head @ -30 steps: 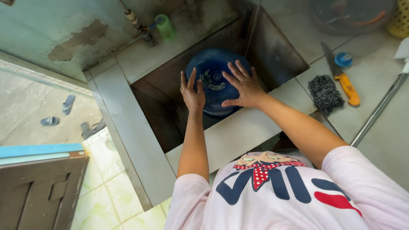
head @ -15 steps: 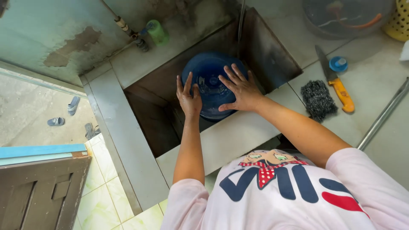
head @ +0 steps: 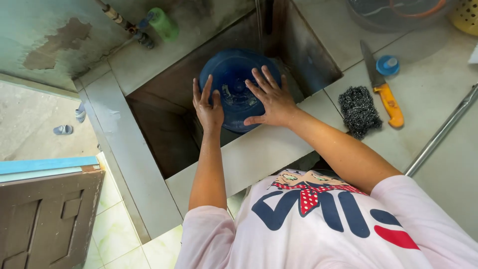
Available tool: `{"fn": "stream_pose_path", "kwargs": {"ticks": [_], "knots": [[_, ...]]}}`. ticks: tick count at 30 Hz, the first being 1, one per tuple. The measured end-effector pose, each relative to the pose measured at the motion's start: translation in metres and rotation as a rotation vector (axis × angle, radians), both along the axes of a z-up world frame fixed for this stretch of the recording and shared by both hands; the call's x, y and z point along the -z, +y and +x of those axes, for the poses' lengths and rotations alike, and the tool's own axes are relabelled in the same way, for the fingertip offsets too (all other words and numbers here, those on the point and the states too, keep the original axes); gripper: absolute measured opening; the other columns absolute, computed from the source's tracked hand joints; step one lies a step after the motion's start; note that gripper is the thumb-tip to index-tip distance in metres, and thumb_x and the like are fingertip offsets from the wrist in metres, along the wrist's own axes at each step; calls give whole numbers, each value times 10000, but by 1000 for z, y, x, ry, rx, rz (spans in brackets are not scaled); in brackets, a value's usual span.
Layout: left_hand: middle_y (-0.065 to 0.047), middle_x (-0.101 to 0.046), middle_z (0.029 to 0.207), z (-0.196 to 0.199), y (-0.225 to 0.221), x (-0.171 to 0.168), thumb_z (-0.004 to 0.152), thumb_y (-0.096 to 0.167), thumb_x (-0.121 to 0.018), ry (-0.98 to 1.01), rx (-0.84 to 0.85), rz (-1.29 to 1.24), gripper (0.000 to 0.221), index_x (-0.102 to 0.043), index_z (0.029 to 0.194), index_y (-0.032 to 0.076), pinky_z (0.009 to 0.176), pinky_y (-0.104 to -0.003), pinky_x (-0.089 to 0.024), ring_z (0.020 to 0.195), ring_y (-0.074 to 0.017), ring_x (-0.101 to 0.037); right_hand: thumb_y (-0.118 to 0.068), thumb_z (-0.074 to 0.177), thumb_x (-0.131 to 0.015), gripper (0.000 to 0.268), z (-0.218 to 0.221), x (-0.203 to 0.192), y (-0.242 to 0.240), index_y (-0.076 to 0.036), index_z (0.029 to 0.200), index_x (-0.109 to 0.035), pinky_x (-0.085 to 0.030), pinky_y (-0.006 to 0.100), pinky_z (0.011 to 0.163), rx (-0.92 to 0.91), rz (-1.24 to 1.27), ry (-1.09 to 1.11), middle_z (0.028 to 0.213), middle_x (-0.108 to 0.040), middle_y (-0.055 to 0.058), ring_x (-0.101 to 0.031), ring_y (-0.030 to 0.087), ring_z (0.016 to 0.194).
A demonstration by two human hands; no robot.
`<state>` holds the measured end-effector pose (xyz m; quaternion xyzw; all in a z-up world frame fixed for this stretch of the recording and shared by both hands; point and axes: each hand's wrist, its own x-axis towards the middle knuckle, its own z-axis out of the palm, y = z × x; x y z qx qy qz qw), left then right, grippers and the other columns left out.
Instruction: Clean and rinse a large plastic water jug and its cap using brushes and running water.
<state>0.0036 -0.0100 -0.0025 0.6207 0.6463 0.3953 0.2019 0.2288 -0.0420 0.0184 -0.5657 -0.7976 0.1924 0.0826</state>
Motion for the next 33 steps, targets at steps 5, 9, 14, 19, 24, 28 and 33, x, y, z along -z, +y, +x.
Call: {"fn": "stream_pose_path", "kwargs": {"ticks": [5, 9, 14, 19, 24, 28, 33], "knots": [[-127, -375, 1657, -9, 5, 8, 1009, 145, -660, -13, 1, 49, 468, -624, 1428, 348, 1148, -475, -441, 1471, -388, -427, -919, 666, -610, 1271, -7, 1, -1, -203, 1643, -225, -65, 734, 1181, -18, 20, -38, 1729, -7, 107, 82, 326, 1577], [-130, -364, 1653, -14, -2, 5, 1003, 160, -644, -26, -16, -7, 460, -614, 1418, 356, 1108, -461, -467, 1456, -381, -432, -913, 679, -604, 1256, -15, -2, -1, -204, 1645, -228, -70, 734, 1183, -15, 43, -50, 1734, -8, 109, 86, 323, 1581], [-121, -369, 1658, -17, -2, 5, 1023, 178, -651, -28, -18, 12, 444, -619, 1432, 348, 1151, -479, -435, 1486, -382, -404, -922, 641, -604, 1289, -19, -6, 1, -204, 1635, -205, -75, 732, 1166, -21, -4, -92, 1714, 1, 111, 102, 321, 1561], [-124, -355, 1658, -16, 2, 4, 1021, 154, -652, -52, -18, -15, 444, -624, 1423, 341, 1141, -479, -435, 1483, -381, -391, -927, 660, -591, 1278, -18, 0, 6, -204, 1642, -207, -76, 738, 1173, -29, 23, -64, 1723, -11, 115, 94, 322, 1574], [-98, -358, 1658, -10, 1, -6, 1009, 156, -625, -58, -63, -127, 441, -618, 1395, 370, 1086, -444, -492, 1454, -345, -436, -930, 664, -590, 1283, -13, 2, 11, -192, 1642, -211, -63, 747, 1169, -48, 18, -37, 1721, -13, 130, 94, 331, 1571], [-118, -369, 1659, -7, -2, -2, 1021, 144, -653, -42, -44, -18, 454, -620, 1427, 345, 1141, -470, -456, 1484, -366, -413, -933, 650, -590, 1294, -9, 0, 8, -188, 1637, -211, -60, 749, 1163, -60, 17, -45, 1717, -2, 134, 99, 335, 1563], [-126, -369, 1647, -2, -7, -6, 1011, 141, -655, -38, -105, -27, 443, -633, 1407, 338, 1138, -473, -438, 1482, -377, -403, -934, 648, -578, 1290, -3, -4, 11, -192, 1637, -212, -60, 748, 1164, -103, 33, -20, 1716, 1, 123, 101, 326, 1565]]}}
